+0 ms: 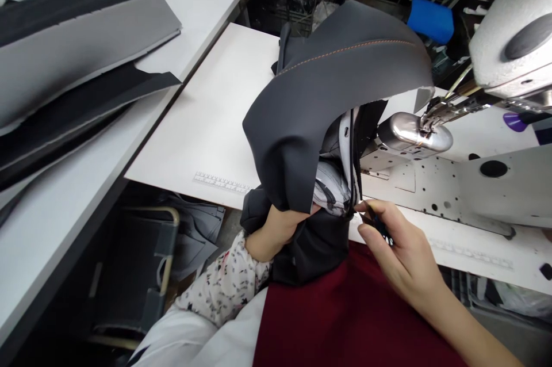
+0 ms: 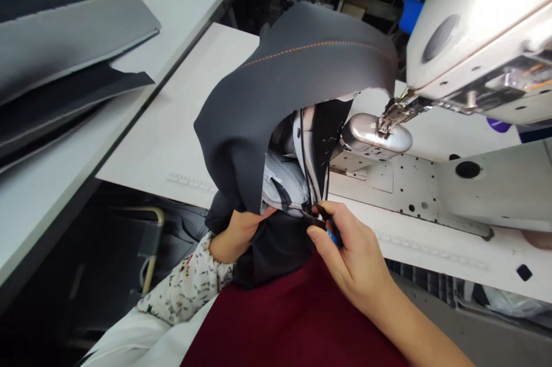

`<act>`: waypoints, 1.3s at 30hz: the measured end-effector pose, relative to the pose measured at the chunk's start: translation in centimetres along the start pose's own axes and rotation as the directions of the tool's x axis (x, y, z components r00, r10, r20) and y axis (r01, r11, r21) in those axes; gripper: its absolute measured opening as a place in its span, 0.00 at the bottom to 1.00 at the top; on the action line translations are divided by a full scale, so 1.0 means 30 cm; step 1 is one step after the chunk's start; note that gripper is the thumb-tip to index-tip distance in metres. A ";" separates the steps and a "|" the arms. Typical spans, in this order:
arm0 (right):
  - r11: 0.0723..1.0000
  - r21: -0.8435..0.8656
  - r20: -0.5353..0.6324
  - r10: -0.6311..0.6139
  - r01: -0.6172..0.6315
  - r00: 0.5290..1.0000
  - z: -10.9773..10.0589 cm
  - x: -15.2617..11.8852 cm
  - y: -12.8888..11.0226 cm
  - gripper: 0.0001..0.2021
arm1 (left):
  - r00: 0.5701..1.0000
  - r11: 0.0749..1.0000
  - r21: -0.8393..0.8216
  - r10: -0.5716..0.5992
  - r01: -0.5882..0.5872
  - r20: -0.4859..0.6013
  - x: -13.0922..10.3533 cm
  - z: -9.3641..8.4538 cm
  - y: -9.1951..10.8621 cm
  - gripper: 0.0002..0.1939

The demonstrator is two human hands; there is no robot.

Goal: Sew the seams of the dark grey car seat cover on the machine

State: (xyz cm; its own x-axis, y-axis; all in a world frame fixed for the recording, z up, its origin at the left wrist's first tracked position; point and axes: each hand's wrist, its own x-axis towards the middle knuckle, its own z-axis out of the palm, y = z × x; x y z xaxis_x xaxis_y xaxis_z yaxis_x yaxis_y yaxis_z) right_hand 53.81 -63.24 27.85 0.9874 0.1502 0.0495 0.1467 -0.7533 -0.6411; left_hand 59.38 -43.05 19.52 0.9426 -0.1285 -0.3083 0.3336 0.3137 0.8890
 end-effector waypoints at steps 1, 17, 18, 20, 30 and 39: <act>1.000 -0.025 -0.004 -0.014 0.014 1.000 -0.001 -0.002 -0.001 0.10 | 1.000 1.000 -0.005 -0.003 0.003 -0.007 0.000 0.001 -0.001 0.24; 0.983 -0.182 -0.052 -0.033 0.023 0.998 0.049 -0.005 -0.001 0.08 | 1.000 0.999 0.045 -0.011 0.012 -0.012 -0.002 -0.011 -0.003 0.23; 0.985 -0.172 -0.050 -0.030 0.021 0.998 0.048 -0.006 0.000 0.08 | 1.000 0.999 0.048 -0.013 0.014 -0.010 -0.002 -0.013 -0.006 0.23; 0.987 -0.158 -0.048 -0.022 0.014 0.999 0.048 -0.008 0.001 0.08 | 1.000 0.999 0.052 -0.014 0.014 -0.006 -0.001 -0.016 -0.011 0.23; 0.994 -0.112 -0.073 -0.004 -0.004 0.997 0.064 0.003 -0.003 0.08 | 1.000 0.996 0.090 0.020 -0.022 0.015 -0.009 -0.019 -0.019 0.17; 0.995 0.102 -0.149 0.025 -0.010 0.988 0.128 0.013 0.002 0.04 | 0.997 0.988 0.147 0.030 -0.040 0.071 -0.006 -0.038 -0.041 0.19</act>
State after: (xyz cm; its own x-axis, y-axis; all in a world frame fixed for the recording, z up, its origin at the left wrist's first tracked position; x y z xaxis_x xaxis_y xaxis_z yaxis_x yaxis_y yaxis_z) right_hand 53.98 -60.76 24.90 0.9885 0.0341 0.1472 0.1304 -0.6853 -0.7165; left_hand 58.82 -42.34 18.08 0.9486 -0.1855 -0.2565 0.2891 0.1773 0.9407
